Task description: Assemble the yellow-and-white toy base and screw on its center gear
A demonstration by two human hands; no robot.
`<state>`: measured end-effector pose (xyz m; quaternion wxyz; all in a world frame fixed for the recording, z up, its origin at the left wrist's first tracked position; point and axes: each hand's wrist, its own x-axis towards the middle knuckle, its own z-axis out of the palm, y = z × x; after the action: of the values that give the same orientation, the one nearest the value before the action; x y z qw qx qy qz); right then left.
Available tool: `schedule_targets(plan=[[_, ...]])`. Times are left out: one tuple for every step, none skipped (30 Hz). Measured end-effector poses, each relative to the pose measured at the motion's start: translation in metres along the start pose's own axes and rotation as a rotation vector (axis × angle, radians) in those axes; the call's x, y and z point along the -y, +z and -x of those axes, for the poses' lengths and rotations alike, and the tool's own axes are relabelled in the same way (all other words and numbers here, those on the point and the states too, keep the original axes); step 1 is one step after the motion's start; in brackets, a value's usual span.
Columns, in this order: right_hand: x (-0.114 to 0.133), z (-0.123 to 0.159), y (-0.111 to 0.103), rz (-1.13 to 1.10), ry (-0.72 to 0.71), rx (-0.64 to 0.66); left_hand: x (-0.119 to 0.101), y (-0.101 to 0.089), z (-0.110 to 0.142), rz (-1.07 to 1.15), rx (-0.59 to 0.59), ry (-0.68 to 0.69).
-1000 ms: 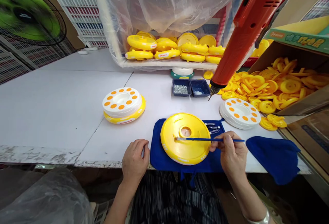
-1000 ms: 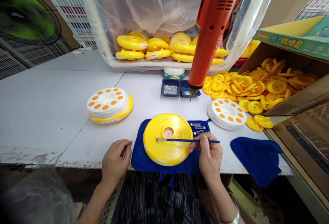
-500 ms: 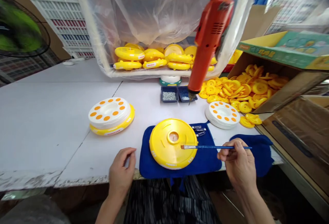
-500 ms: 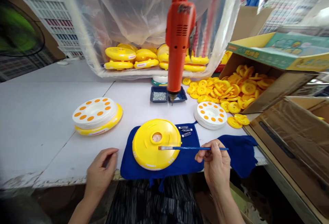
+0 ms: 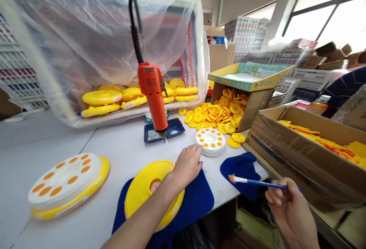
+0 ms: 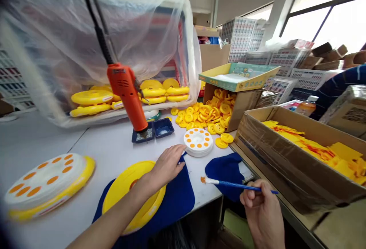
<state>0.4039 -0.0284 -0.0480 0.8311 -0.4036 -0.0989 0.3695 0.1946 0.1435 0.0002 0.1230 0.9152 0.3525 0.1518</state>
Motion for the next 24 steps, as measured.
schedule_targets(plan=[[0.000,-0.001,-0.003,-0.008,0.004,-0.012,0.001,0.006,-0.018,-0.006,0.012,0.025],[-0.001,-0.003,-0.006,-0.015,0.007,-0.021,0.001,0.012,-0.033,-0.008,0.024,0.048],[-0.001,-0.004,-0.009,-0.020,0.011,-0.030,0.002,0.018,-0.045,-0.006,0.032,0.069],[-0.001,-0.005,-0.011,-0.025,0.019,-0.037,0.002,0.023,-0.054,0.000,0.036,0.089],[-0.001,-0.007,-0.014,-0.028,0.029,-0.044,0.002,0.028,-0.062,0.011,0.036,0.108],[0.000,-0.008,-0.016,-0.028,0.041,-0.053,0.003,0.032,-0.067,0.025,0.032,0.127],[0.000,-0.009,-0.017,-0.030,0.054,-0.062,0.003,0.035,-0.070,0.043,0.028,0.144],[0.000,-0.009,-0.019,-0.034,0.064,-0.071,0.003,0.038,-0.072,0.063,0.023,0.159],[0.000,-0.010,-0.020,-0.039,0.072,-0.077,0.003,0.041,-0.074,0.085,0.015,0.173],[0.000,-0.011,-0.021,-0.043,0.079,-0.080,0.003,0.043,-0.075,0.107,0.006,0.185],[0.000,-0.012,-0.023,-0.047,0.087,-0.074,0.002,0.044,-0.076,0.127,-0.009,0.197],[-0.001,-0.013,-0.025,-0.046,0.098,-0.062,0.001,0.044,-0.077,0.146,-0.025,0.208],[-0.001,-0.013,-0.026,-0.046,0.114,-0.046,-0.001,0.042,-0.079,0.162,-0.040,0.221],[-0.001,-0.014,-0.028,-0.049,0.134,-0.031,-0.004,0.039,-0.080,0.169,-0.055,0.236],[0.001,-0.015,-0.030,-0.062,0.159,-0.026,-0.009,0.034,-0.080,0.192,-0.065,0.244],[0.003,-0.015,-0.033,-0.088,0.181,-0.034,-0.016,0.027,-0.079,0.231,-0.070,0.245],[0.007,-0.015,-0.035,-0.125,0.202,-0.056,-0.024,0.018,-0.075,0.281,-0.071,0.239],[0.011,-0.015,-0.037,-0.166,0.216,-0.091,-0.033,0.007,-0.068,0.345,-0.070,0.225],[0.017,-0.014,-0.040,-0.208,0.219,-0.128,-0.042,-0.005,-0.056,0.400,-0.067,0.207],[0.023,-0.013,-0.042,-0.245,0.212,-0.159,-0.050,-0.018,-0.040,0.435,-0.065,0.187],[0.029,-0.011,-0.043,-0.276,0.199,-0.178,-0.056,-0.031,-0.019,0.458,-0.069,0.158],[0.034,-0.010,-0.044,-0.299,0.181,-0.178,-0.060,-0.043,0.005,0.504,-0.077,0.090],[0.038,-0.007,-0.043,-0.310,0.163,-0.165,-0.063,-0.055,0.030,0.671,-0.071,-0.072],[0.040,-0.005,-0.040,-0.310,0.137,-0.139,-0.063,-0.065,0.056,0.856,-0.112,-0.203]])
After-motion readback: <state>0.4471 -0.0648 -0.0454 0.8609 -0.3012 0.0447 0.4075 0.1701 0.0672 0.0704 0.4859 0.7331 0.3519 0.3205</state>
